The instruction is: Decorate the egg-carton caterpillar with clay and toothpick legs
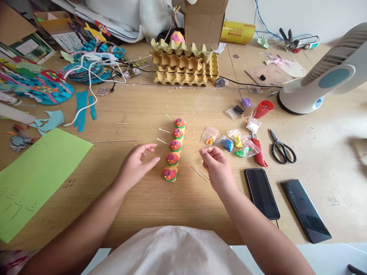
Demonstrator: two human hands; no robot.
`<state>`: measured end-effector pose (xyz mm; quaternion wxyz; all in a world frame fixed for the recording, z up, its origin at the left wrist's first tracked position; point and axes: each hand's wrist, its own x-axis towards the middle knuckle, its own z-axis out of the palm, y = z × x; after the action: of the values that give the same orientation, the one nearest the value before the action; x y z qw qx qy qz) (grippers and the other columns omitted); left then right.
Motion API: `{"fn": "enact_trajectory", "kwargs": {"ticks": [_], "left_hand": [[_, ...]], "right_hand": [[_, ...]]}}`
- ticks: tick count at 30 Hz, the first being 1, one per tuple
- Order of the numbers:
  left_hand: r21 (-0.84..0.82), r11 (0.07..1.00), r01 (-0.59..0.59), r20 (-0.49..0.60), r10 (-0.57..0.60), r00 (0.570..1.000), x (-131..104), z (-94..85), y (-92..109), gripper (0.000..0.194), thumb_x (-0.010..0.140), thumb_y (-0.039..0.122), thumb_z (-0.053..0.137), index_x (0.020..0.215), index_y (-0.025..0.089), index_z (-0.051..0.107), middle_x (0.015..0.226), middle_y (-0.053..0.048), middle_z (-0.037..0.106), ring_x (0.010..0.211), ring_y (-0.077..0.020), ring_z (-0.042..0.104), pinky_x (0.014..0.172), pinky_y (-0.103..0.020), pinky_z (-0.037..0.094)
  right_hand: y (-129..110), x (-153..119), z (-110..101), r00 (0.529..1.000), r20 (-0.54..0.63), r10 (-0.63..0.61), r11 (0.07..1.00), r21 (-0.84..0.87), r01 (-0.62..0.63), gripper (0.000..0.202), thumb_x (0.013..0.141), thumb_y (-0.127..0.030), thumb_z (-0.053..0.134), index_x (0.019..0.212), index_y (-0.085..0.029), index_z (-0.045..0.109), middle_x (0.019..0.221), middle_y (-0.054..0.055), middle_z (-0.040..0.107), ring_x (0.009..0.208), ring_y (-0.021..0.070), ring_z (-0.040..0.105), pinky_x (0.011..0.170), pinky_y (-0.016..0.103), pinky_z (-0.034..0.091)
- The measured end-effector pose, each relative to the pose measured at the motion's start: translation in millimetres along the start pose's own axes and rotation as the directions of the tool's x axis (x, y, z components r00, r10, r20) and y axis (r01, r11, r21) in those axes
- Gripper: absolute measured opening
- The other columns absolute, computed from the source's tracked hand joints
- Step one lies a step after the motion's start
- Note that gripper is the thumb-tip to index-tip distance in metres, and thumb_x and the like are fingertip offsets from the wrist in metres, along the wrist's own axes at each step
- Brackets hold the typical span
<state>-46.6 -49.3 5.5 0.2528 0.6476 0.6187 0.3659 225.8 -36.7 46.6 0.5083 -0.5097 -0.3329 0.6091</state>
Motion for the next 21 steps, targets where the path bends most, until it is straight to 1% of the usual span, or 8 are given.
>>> {"fn": "enact_trajectory", "kwargs": {"ticks": [2,3,5,7,9,12,14,21], "left_hand": [[0.012,1.0,0.007,0.03,-0.007,1.0,7,-4.6,-3,0.041,0.082,0.032,0.074,0.121,0.022,0.07,0.109,-0.006,0.072,0.099,-0.0214,0.063,0.09,-0.036,0.049],[0.011,1.0,0.02,0.034,-0.02,0.999,11,-6.4,-4,0.039,0.082,0.033,0.073,0.12,0.023,0.071,0.107,-0.005,0.073,0.096,-0.0209,0.063,0.088,-0.035,0.049],[-0.014,0.998,0.066,0.002,-0.066,0.998,23,-8.4,-7,0.034,0.082,0.035,0.072,0.114,0.023,0.075,0.101,-0.005,0.074,0.085,-0.0186,0.061,0.079,-0.032,0.049],[-0.058,0.987,0.149,0.019,-0.148,0.989,38,-7.7,-11,0.032,0.084,0.037,0.071,0.111,0.022,0.077,0.097,-0.004,0.075,0.072,-0.0153,0.056,0.07,-0.03,0.046],[-0.097,0.978,0.185,0.044,-0.181,0.982,55,-4.4,-15,0.031,0.082,0.041,0.073,0.106,0.021,0.08,0.093,-0.004,0.076,0.066,-0.0139,0.053,0.066,-0.029,0.044],[-0.108,0.981,0.159,0.056,-0.153,0.987,76,4.0,-19,0.032,0.079,0.043,0.076,0.103,0.021,0.081,0.09,-0.004,0.077,0.066,-0.0142,0.053,0.067,-0.029,0.043],[-0.135,0.978,0.162,0.093,-0.15,0.984,86,9.9,-20,0.035,0.076,0.044,0.079,0.1,0.02,0.082,0.093,-0.005,0.079,0.071,-0.0159,0.057,0.069,-0.029,0.044],[-0.21,0.962,0.174,0.152,-0.143,0.978,98,19.3,-16,0.032,0.075,0.047,0.079,0.091,0.018,0.083,0.088,-0.007,0.08,0.08,-0.0208,0.066,0.075,-0.032,0.047]], "right_hand": [[0,10,-1,1.0,0.002,-0.03,0.998,-0.052,0.03,0.037,0.072,-0.041,0.086,0.075,-0.021,0.055,0.066,-0.006,0.043,0.054,0.008,0.029,0.048,0.024,0.024],[2,15,-2,0.998,0.0,-0.056,0.996,-0.075,0.056,0.037,0.073,-0.042,0.086,0.074,-0.021,0.055,0.066,-0.006,0.044,0.053,0.0079,0.029,0.048,0.024,0.024],[6,24,-1,0.994,0.009,-0.107,0.988,-0.111,0.107,0.036,0.076,-0.043,0.084,0.074,-0.021,0.054,0.067,-0.006,0.045,0.054,0.008,0.03,0.049,0.025,0.026],[12,29,1,0.99,0.015,-0.138,0.982,-0.129,0.139,0.034,0.078,-0.043,0.081,0.076,-0.021,0.056,0.068,-0.006,0.046,0.056,0.0083,0.032,0.051,0.025,0.027],[17,31,4,0.989,0.015,-0.146,0.98,-0.135,0.147,0.031,0.079,-0.042,0.08,0.078,-0.02,0.058,0.07,-0.005,0.047,0.057,0.0085,0.033,0.051,0.025,0.027],[22,30,7,0.987,0.008,-0.163,0.978,-0.134,0.162,0.029,0.079,-0.041,0.081,0.078,-0.02,0.06,0.071,-0.005,0.049,0.058,0.0088,0.035,0.053,0.025,0.029],[25,29,8,0.982,0.002,-0.188,0.973,-0.132,0.187,0.029,0.078,-0.041,0.081,0.078,-0.02,0.061,0.072,-0.004,0.052,0.059,0.0094,0.038,0.054,0.025,0.031],[30,28,8,0.977,-0.014,-0.215,0.968,-0.136,0.211,0.025,0.08,-0.04,0.08,0.08,-0.021,0.063,0.075,-0.002,0.058,0.06,0.0102,0.042,0.053,0.025,0.033]]}}
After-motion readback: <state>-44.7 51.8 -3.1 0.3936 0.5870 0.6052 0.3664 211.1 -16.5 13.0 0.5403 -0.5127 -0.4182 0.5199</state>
